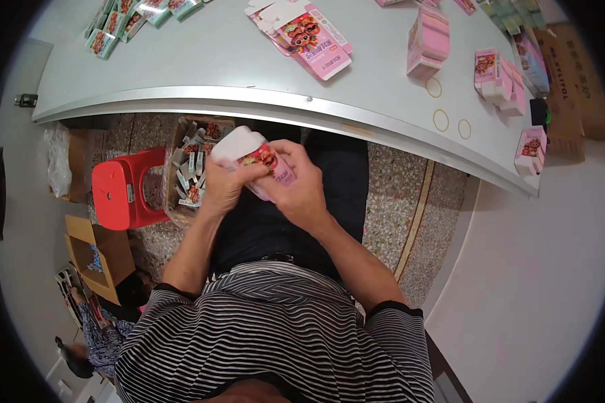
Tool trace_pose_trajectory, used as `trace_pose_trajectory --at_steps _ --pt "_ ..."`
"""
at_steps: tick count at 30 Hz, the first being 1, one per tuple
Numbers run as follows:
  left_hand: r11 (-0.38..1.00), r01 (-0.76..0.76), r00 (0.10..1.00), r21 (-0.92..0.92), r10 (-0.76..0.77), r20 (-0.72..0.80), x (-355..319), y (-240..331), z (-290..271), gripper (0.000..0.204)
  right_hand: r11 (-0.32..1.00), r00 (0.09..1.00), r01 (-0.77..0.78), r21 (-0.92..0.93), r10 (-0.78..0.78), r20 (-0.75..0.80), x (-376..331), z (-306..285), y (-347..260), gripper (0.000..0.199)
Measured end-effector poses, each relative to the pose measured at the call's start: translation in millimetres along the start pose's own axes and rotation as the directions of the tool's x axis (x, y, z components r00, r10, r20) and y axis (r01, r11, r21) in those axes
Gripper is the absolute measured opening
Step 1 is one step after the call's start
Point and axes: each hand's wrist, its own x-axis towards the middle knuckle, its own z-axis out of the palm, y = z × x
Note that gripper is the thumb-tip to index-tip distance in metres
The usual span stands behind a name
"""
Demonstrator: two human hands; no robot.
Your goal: Manually folding and assembling small decorative boxes at a table.
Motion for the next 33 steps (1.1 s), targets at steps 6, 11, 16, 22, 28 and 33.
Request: trace_pose_trajectory --at_steps 6,11,16,22,28,33 --pt "0.989 -0.09 0.975 -0.116 0.063 -0.215 -17 -23 13 0.048 0.951 0.97 -0.146 0.272 0.191 -0.148 -2 0 27 0.031" --pt "0.996 -0.068 0.979 -0.056 0.056 -0.194 -29 -32 4 0.065 0.969 0.98 -0.147 0.199 0.17 -0.102 -12 3 41 0.036" --pt "0.992 -0.11 0.989 -0.065 0.103 -0.107 -31 -27 3 0.076 0.973 0.996 -0.036 0.226 0.054 -0.075 -8 -5 35 0.053" --pt "0.994 -0.108 0.994 -0.026 0.108 0.003 -37 -32 -6 0.069 0.979 0.998 -0.04 0.199 0.027 0.065 -10 -16 48 0.058" --pt "1.0 0.014 0.996 0.015 -0.015 0.092 -46 -43 -20 0.054 0.964 0.983 -0.127 0.235 0.091 0.159 -21 -30 61 0.036" --pt "0.804 -0.227 0.972 0.55 0.151 0.181 -50 -46 -25 0.05 0.969 0.983 -0.098 0.227 0.06 0.172 -36 -31 67 0.02"
